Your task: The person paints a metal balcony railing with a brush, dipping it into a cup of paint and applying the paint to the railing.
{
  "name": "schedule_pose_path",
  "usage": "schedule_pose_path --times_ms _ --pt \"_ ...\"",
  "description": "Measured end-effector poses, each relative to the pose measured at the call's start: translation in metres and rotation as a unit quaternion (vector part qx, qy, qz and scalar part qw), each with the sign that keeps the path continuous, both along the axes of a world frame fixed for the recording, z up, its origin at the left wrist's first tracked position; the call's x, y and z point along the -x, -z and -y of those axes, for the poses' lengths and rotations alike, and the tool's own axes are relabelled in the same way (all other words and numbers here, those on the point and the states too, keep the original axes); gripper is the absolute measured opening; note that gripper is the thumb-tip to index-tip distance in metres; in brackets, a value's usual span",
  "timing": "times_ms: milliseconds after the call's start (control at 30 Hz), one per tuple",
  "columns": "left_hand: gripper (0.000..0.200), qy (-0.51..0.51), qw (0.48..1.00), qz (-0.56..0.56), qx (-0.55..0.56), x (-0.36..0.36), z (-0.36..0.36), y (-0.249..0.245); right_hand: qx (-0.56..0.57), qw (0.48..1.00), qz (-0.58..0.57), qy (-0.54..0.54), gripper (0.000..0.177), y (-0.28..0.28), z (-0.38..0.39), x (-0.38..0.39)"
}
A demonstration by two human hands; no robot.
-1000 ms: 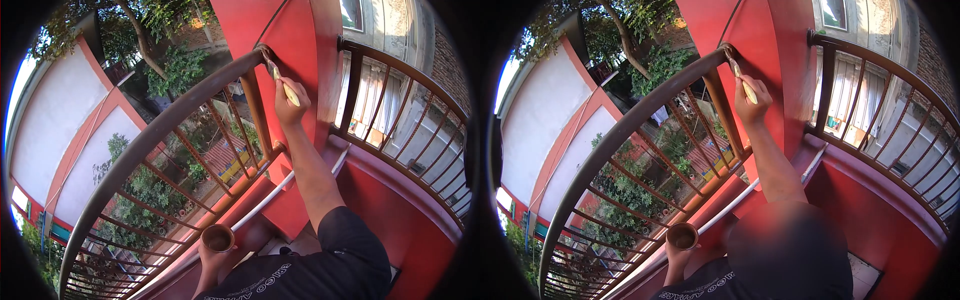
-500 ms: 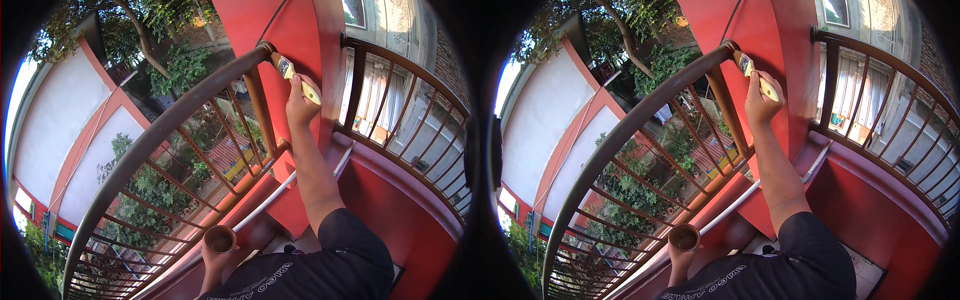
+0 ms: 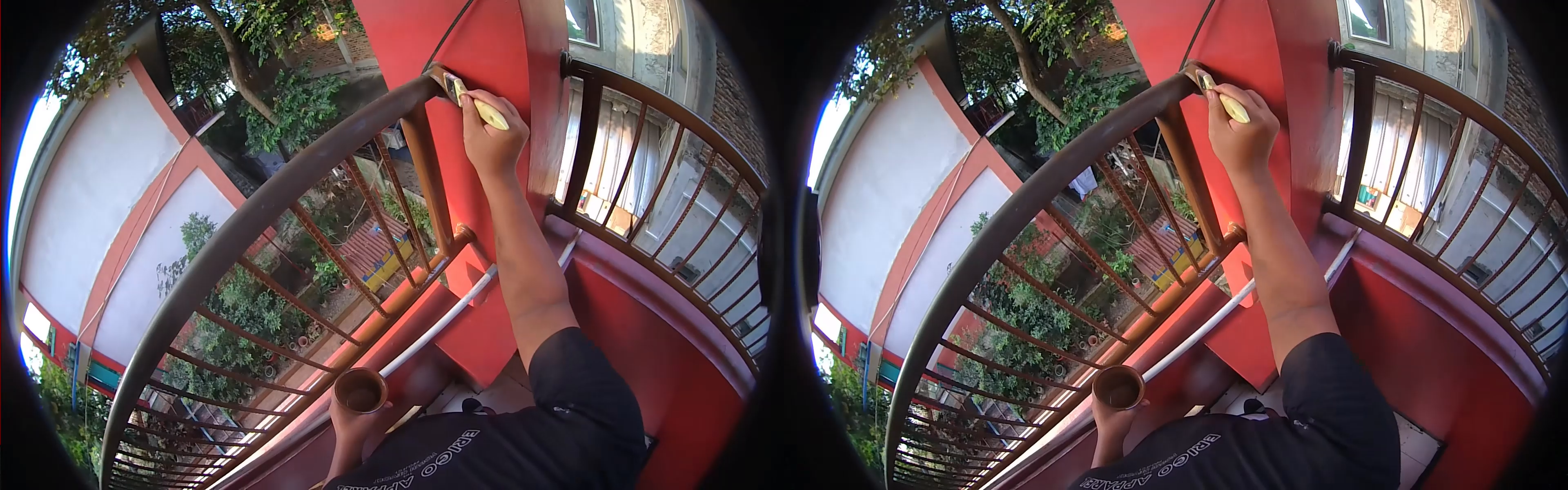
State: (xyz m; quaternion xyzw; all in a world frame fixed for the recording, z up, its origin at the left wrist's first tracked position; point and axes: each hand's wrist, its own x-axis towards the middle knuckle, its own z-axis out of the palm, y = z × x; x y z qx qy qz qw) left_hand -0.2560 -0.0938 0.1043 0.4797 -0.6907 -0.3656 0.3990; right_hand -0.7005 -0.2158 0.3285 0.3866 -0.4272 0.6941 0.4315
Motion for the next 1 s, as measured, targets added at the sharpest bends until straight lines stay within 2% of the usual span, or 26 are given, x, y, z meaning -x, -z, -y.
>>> schedule_pose_path --times_ms 200,367,433,600,833,1000 --pt "0.086 0.028 0.997 -0.042 -0.051 0.004 0.005 0.006 -0.009 1.0 -0.017 -0.002 0.007 -0.04 -0.021 0.006" --pt "0.085 0.034 0.997 -0.061 -0.036 0.021 -0.001 -0.011 -0.193 0.98 0.049 -0.002 0.017 -0.064 -0.029 0.006" --pt "0.085 0.023 0.998 -0.038 -0.035 0.021 -0.001 -0.015 -0.198 0.978 0.061 0.023 0.017 -0.08 -0.039 -0.003" --pt "0.085 0.01 0.991 -0.096 -0.097 0.019 0.003 0.005 -0.244 0.964 0.039 0.097 0.02 -0.111 -0.027 0.006" --pt "0.083 0.011 0.99 -0.115 -0.075 0.009 0.01 0.008 -0.244 0.969 0.023 0.014 0.021 -0.13 0.001 0.02" --pt "0.085 0.02 0.989 -0.137 -0.057 0.007 0.012 0.002 -0.349 0.937 -0.018 0.02 0.023 -0.151 0.017 0.018"
